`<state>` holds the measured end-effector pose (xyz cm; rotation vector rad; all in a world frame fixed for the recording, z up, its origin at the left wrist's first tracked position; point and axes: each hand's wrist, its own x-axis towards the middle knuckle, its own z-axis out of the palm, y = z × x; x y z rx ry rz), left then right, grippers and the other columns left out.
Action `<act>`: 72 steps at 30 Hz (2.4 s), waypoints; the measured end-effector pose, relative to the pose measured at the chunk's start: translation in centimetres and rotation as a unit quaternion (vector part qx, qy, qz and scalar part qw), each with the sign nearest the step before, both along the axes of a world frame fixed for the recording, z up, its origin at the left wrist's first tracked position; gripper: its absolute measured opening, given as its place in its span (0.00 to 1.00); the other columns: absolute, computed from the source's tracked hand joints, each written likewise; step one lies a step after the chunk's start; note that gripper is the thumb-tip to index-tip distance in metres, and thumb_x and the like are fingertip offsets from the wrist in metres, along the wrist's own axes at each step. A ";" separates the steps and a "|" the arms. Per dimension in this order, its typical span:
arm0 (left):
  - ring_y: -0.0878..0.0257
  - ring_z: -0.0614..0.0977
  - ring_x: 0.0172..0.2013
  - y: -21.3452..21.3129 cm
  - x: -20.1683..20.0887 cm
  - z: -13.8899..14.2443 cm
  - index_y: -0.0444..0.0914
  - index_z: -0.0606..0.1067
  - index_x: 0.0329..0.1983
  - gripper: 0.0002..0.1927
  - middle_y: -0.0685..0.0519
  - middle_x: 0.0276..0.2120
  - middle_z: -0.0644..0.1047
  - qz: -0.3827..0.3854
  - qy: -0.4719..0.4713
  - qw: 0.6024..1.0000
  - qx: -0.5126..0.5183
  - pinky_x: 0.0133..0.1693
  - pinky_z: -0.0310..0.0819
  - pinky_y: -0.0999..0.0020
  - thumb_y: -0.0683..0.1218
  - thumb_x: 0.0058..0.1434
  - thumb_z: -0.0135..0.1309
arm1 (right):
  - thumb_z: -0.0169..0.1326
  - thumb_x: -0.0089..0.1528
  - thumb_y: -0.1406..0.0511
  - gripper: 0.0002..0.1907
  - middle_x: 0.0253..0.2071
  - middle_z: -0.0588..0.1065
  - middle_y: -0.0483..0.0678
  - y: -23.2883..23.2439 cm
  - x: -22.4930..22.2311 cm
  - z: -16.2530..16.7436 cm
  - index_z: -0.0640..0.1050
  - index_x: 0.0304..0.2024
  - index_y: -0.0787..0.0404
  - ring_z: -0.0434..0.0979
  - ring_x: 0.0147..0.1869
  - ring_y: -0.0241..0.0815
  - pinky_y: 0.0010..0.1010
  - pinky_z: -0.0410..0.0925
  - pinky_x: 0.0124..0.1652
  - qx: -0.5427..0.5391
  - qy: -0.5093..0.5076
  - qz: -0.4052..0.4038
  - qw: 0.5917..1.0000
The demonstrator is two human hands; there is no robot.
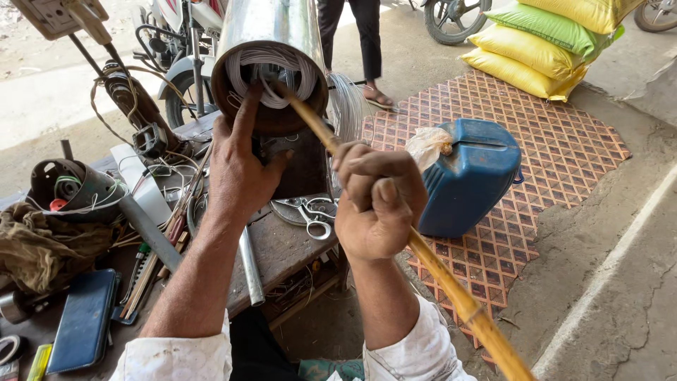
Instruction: The person winds white wire onto a rotating metal drum mounted on a bench machine, guiding and pressing the coils with a long bamboo stick while steadying the drum with the other hand. They reposition the wire by hand, keep winding, then lift the drum off the machine at the end.
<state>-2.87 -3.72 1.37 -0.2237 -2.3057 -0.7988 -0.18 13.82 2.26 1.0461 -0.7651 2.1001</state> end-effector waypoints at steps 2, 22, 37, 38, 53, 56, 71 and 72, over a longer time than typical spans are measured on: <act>0.39 0.76 0.58 -0.1 -0.2 -0.1 0.50 0.58 0.78 0.53 0.36 0.58 0.67 0.004 -0.021 1.000 0.002 0.54 0.78 0.49 0.43 0.51 0.72 | 0.53 0.72 0.57 0.15 0.15 0.56 0.39 0.2 -0.2 0.3 0.76 0.42 0.63 0.57 0.22 0.33 0.34 0.63 0.38 -0.003 0.008 -0.019 1.000; 0.46 0.70 0.60 0.6 0.5 0.0 0.46 0.57 0.81 0.47 0.39 0.69 0.60 0.099 0.146 0.959 -0.221 0.55 0.70 0.47 0.41 0.60 0.63 | 0.56 0.72 0.55 0.18 0.18 0.62 0.42 -1.0 -2.8 1.2 0.75 0.41 0.64 0.60 0.23 0.33 0.32 0.65 0.37 0.104 0.021 -0.097 0.990; 0.45 0.73 0.55 1.6 -0.8 1.0 0.41 0.69 0.68 0.41 0.38 0.65 0.65 0.064 0.052 0.984 -0.160 0.51 0.68 0.47 0.38 0.46 0.61 | 0.46 0.73 0.51 0.21 0.15 0.54 0.44 0.0 -1.8 3.7 0.72 0.41 0.63 0.52 0.18 0.36 0.32 0.57 0.28 0.057 0.060 -0.097 0.992; 0.46 0.73 0.55 1.4 -0.7 1.1 0.42 0.70 0.67 0.41 0.39 0.64 0.66 0.065 0.051 0.982 -0.168 0.51 0.68 0.47 0.38 0.44 0.61 | 0.45 0.73 0.52 0.20 0.15 0.53 0.44 -0.4 -2.1 3.7 0.72 0.40 0.63 0.52 0.18 0.37 0.32 0.58 0.28 0.058 0.065 -0.097 0.991; 0.48 0.74 0.52 0.3 -0.2 1.2 0.41 0.73 0.64 0.28 0.42 0.59 0.72 0.064 0.112 0.974 -0.188 0.49 0.68 0.50 0.41 0.57 0.54 | 0.47 0.75 0.54 0.22 0.15 0.54 0.42 -6.1 -8.2 4.0 0.72 0.37 0.66 0.52 0.18 0.33 0.26 0.55 0.24 0.129 0.058 -0.102 0.985; 0.46 0.75 0.52 0.4 -0.2 0.8 0.43 0.72 0.66 0.29 0.40 0.62 0.70 0.069 0.124 0.973 -0.182 0.52 0.67 0.46 0.42 0.58 0.56 | 0.47 0.76 0.54 0.23 0.16 0.54 0.41 -6.8 -9.0 3.3 0.73 0.35 0.66 0.49 0.19 0.31 0.25 0.52 0.24 0.134 0.011 -0.104 0.985; 0.39 0.76 0.56 -0.6 -0.3 0.2 0.36 0.70 0.60 0.28 0.35 0.66 0.66 -0.052 0.103 0.992 -0.046 0.57 0.73 0.49 0.43 0.57 0.64 | 0.47 0.75 0.55 0.23 0.14 0.52 0.42 -3.7 -7.9 4.6 0.72 0.32 0.65 0.49 0.17 0.35 0.31 0.55 0.28 0.143 0.011 -0.017 0.990; 0.39 0.76 0.56 -0.5 -0.4 0.2 0.37 0.70 0.59 0.28 0.35 0.66 0.66 -0.052 0.109 0.992 -0.046 0.57 0.73 0.49 0.43 0.56 0.64 | 0.47 0.75 0.55 0.22 0.14 0.52 0.42 -3.3 -7.3 4.7 0.72 0.33 0.65 0.48 0.17 0.34 0.31 0.54 0.28 0.142 0.009 -0.011 0.990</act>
